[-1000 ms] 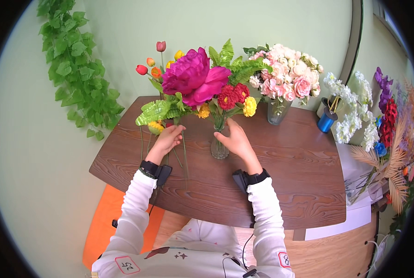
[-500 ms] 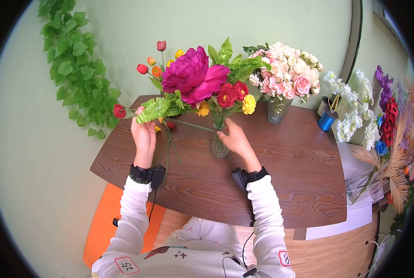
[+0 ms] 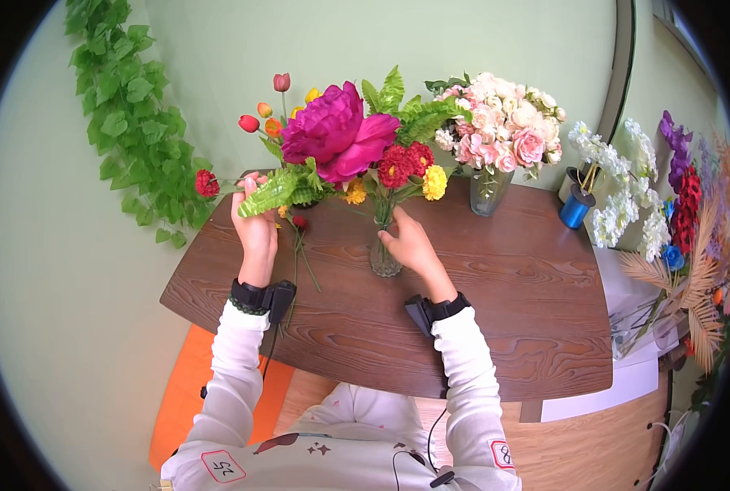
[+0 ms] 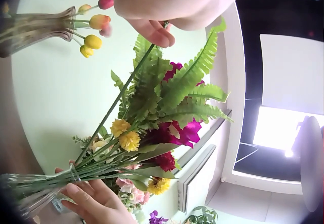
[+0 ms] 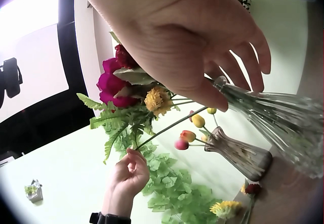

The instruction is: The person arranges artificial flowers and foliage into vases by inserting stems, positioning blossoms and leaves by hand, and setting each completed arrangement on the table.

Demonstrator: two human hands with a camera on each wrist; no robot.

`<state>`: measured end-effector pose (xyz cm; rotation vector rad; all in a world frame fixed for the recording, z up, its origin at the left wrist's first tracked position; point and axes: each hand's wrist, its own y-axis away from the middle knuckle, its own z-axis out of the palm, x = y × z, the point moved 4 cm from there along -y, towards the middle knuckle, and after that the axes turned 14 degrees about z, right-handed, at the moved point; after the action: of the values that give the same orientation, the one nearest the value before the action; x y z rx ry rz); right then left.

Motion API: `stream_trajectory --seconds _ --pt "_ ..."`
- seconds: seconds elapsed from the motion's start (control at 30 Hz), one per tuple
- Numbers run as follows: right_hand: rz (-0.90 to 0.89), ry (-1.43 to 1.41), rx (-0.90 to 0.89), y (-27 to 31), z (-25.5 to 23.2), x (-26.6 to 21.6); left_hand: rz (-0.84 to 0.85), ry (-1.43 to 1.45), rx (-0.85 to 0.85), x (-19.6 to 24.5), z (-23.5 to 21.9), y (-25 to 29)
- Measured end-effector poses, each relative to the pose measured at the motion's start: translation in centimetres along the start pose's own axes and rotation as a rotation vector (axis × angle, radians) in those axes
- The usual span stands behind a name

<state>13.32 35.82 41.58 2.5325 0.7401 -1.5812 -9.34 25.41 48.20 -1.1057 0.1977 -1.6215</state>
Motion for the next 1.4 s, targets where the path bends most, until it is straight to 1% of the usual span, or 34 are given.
stream_trajectory --seconds 0.17,0.23,0.27,0.33,0.37,0.47,0.53,0.57,0.6,0.67,0.7,0.87,0.93,1.0,1.03,1.1,1.4 --pt "0.021 0.023 -0.004 -0.1 0.0 0.0 0.016 0.018 0.026 0.7 -0.3 0.4" --pt "0.027 0.007 -0.015 0.0 0.1 -0.2 0.047 0.007 0.071 1.4 -0.9 0.8" --pt "0.022 -0.003 -0.012 0.1 0.1 -0.2 0.048 0.006 0.072 1.7 -1.0 1.2" --pt "0.016 -0.013 -0.009 0.1 0.1 -0.3 0.126 0.075 0.065 2.8 -0.8 2.4" --pt "0.017 -0.004 -0.007 0.1 0.1 -0.2 0.126 0.074 0.065 3.2 -0.6 3.0" --pt "0.015 0.016 -0.003 0.1 0.0 -0.3 0.172 -0.003 0.078 4.6 0.3 5.6" --pt "0.011 0.029 -0.002 0.1 0.1 -0.2 0.419 -0.087 -0.087 6.6 1.7 7.4" --pt "-0.003 0.013 0.003 0.1 0.2 -0.1 0.508 -0.095 -0.150 7.5 2.4 8.2" --pt "-0.017 -0.003 0.008 0.1 0.2 -0.1 0.508 -0.094 -0.149 7.6 2.4 8.6" --pt "-0.020 0.001 0.010 0.2 0.1 -0.3 0.671 -0.154 -0.352 8.2 3.3 9.6" --pt "-0.024 0.003 0.010 0.2 0.1 -0.4 0.708 -0.191 -0.382 8.3 3.8 9.7" --pt "-0.042 0.052 0.034 -0.1 0.5 0.2 0.659 -0.247 -0.413 7.0 5.0 8.2" --pt "-0.050 0.066 0.044 -0.1 0.4 0.2 0.605 -0.250 -0.403 6.1 4.9 7.7" --pt "0.014 0.117 0.010 -0.1 0.3 0.1 0.605 -0.239 -0.408 5.9 5.2 7.6" --pt "0.015 0.116 0.011 -0.1 0.4 0.2 0.598 -0.229 -0.411 5.9 5.2 7.6" --pt "-0.040 0.067 0.043 -0.1 0.4 0.3 0.590 -0.219 -0.414 5.8 5.5 7.4" --pt "-0.040 0.079 0.038 -0.2 0.5 0.4 0.486 -0.190 -0.415 5.0 6.5 7.1"
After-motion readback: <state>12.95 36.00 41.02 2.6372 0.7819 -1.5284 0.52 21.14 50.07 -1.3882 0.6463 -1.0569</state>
